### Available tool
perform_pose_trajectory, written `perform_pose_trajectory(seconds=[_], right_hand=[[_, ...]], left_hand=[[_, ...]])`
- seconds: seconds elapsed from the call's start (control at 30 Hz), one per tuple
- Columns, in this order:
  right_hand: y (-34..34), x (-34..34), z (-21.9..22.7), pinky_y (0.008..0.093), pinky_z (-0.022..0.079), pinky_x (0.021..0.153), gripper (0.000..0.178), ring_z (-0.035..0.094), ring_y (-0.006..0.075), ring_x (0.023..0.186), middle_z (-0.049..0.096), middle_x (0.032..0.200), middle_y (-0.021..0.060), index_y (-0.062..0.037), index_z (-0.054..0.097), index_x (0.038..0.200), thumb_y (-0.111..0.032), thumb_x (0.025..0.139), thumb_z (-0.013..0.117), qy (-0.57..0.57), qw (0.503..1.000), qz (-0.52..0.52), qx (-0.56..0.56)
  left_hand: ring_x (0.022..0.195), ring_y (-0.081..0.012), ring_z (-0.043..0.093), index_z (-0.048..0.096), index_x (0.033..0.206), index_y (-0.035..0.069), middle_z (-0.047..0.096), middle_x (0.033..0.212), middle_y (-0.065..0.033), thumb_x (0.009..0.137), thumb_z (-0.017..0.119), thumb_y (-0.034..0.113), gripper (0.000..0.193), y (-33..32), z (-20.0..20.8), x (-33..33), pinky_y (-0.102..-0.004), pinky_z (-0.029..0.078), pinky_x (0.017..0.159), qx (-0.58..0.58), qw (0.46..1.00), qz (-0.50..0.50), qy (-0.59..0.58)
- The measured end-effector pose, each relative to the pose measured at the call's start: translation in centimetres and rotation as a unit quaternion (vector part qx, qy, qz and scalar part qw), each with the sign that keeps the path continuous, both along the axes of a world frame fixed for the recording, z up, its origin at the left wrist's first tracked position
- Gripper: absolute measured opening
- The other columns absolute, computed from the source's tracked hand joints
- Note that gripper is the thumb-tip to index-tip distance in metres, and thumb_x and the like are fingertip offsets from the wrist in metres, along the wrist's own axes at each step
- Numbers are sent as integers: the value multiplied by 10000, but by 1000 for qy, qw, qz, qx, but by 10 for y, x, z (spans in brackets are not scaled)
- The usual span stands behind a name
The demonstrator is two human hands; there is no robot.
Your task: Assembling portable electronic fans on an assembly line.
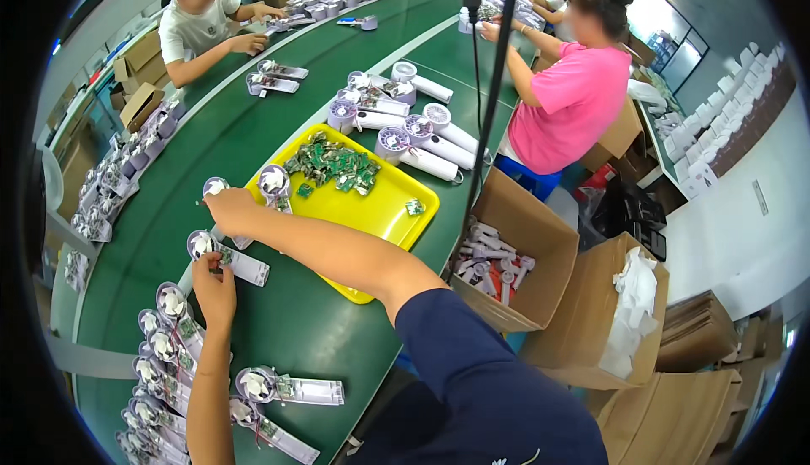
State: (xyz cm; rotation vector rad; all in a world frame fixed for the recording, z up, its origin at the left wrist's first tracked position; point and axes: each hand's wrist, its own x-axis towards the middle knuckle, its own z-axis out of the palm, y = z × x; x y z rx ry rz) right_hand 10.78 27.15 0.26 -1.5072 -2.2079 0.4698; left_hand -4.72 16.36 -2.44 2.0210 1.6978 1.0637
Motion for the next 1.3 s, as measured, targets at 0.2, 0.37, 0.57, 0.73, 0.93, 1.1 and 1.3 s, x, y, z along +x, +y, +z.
perform_pose_trajectory(seconds=[0.2,0.37,0.57,0.73,0.93,1.1,1.3], right_hand=[[12,9,-15,503,567,745,118,721,373,889,727,934,177,-78,731,933,-141,865,657,79,991,-39,105],[-4,-7,-28,495,531,717,106,655,365,865,700,881,141,-76,680,834,-171,879,668,135,969,-69,194],[-67,-12,-15,502,494,746,81,612,370,909,663,829,131,-65,662,828,-135,870,658,131,976,-70,162],[-115,-5,-26,462,511,833,113,595,362,998,637,928,129,-41,629,936,-147,914,660,235,956,-72,162],[-181,16,-23,444,497,850,106,589,362,1017,624,964,136,-40,594,963,-109,917,661,224,963,-56,138],[-239,31,-25,438,496,954,107,571,358,1169,628,1100,138,-58,637,994,-140,931,664,215,961,-56,162],[-267,32,-36,446,490,991,120,558,365,1266,649,1093,120,-66,650,1023,-125,930,697,234,962,-49,129]], left_hand=[[730,-249,645,631,1094,-20,621,1045,-149,869,628,-46,226,13,6,0,-362,526,699,16,999,-28,-43],[754,-231,683,696,972,-28,706,884,-147,887,667,-20,90,16,9,-14,-350,543,710,-33,999,-2,-24],[736,-216,703,730,964,-39,731,855,-141,889,684,-9,93,-1,12,-10,-329,556,709,-48,997,-12,-56],[738,-238,715,750,942,-28,740,853,-163,871,698,26,103,-36,20,-4,-347,562,716,-59,997,-37,-47],[718,-226,709,753,903,-22,738,827,-145,842,694,8,90,-91,31,3,-336,558,695,-94,990,-106,-22],[740,-287,695,725,890,-16,694,867,-160,830,692,-20,68,-137,36,9,-380,556,707,-43,985,-165,26],[923,-294,674,730,881,58,714,922,-101,889,704,134,80,-168,55,12,-512,381,1032,-41,974,-176,136]])
